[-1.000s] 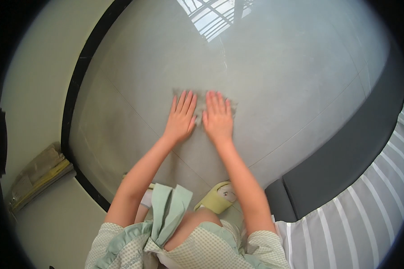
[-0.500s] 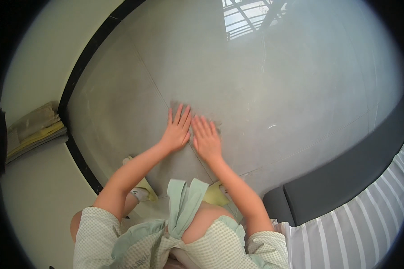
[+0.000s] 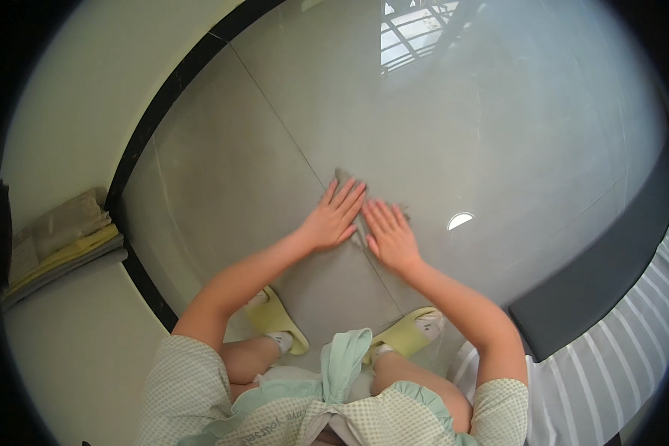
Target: The person wipes a tiled floor with a cloth.
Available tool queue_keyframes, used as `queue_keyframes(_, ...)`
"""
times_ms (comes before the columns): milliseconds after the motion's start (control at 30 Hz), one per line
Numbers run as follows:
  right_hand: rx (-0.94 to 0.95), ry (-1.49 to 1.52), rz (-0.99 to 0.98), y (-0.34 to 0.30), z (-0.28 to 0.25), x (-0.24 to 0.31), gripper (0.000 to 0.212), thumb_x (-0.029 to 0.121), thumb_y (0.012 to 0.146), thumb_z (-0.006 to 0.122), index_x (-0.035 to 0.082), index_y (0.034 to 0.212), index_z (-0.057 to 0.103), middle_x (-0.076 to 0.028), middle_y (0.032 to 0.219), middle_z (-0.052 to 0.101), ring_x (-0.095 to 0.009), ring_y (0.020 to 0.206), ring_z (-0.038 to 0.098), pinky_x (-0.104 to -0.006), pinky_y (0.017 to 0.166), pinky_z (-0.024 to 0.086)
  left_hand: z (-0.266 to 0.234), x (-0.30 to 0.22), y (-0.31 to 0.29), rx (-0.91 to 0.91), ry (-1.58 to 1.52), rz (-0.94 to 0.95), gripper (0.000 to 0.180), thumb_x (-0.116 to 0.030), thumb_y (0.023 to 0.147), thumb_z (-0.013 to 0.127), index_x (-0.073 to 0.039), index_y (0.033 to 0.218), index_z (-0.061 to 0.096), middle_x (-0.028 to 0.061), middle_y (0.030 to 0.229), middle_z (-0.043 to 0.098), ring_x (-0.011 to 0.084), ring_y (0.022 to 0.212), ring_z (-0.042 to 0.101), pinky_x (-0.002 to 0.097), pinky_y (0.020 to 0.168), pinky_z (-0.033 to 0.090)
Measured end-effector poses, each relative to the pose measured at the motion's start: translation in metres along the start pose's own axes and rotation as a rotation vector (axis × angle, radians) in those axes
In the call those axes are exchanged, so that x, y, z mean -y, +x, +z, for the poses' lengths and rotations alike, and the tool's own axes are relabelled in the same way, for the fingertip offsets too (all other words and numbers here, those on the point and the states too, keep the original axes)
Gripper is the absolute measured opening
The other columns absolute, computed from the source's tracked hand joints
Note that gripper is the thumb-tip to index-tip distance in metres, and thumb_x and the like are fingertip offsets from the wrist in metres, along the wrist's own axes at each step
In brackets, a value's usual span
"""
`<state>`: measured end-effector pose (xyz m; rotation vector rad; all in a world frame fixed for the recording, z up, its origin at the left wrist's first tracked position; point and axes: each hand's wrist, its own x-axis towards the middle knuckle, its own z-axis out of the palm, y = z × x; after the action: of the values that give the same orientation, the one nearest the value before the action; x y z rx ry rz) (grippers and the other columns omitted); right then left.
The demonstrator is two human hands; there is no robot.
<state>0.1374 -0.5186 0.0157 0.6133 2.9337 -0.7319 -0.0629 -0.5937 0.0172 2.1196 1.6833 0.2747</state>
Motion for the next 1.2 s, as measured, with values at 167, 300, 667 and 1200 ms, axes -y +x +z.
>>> queue_keyframes(167,-0.202,-0.172,0.217,0.092,-0.013,0.011,0.066,0.03,0.091,0.049,0.004,0.147,0.027,-0.009,0.153,0.027,-0.025,0.143,0.021,-0.0442,0.116,0.015,-0.044,0.076,0.044,-0.074,0.176,-0.002,0.071,-0.035,0.086,0.055,-0.002,0.144,0.031,0.0134,0.155,0.021,0.0341,0.144,0.014,0.0583,0.114,0.008)
queue_keyframes(300,-0.265,-0.127,0.393,0.159,-0.001,0.05,0.065,0.026,0.091,0.045,0.004,0.148,0.024,-0.009,0.155,0.023,-0.024,0.144,0.019,-0.0436,0.117,0.015,-0.068,0.131,0.043,-0.081,0.196,0.03,0.068,-0.033,0.087,0.055,-0.005,0.145,0.031,0.0103,0.155,0.021,0.0326,0.144,0.015,0.0591,0.113,0.008)
queue_keyframes(667,-0.156,0.078,0.134,0.159,0.056,0.169,0.062,0.023,0.089,0.046,0.002,0.145,0.031,-0.011,0.151,0.032,-0.026,0.141,0.027,-0.0435,0.115,0.018,-0.047,0.126,-0.133,-0.082,0.11,-0.353,0.067,-0.021,0.084,0.051,0.009,0.14,0.031,0.0232,0.151,0.024,0.0372,0.142,0.018,0.0515,0.115,0.014)
queue_keyframes(1200,-0.424,-0.095,0.426,0.266,0.001,0.081,0.061,0.021,0.089,0.043,0.0,0.145,0.031,-0.015,0.15,0.032,-0.03,0.141,0.026,-0.047,0.115,0.018,-0.099,0.217,0.037,-0.276,0.169,-0.056,0.066,-0.027,0.085,0.052,-0.001,0.142,0.034,0.0149,0.152,0.027,0.0334,0.141,0.021,0.052,0.115,0.014)
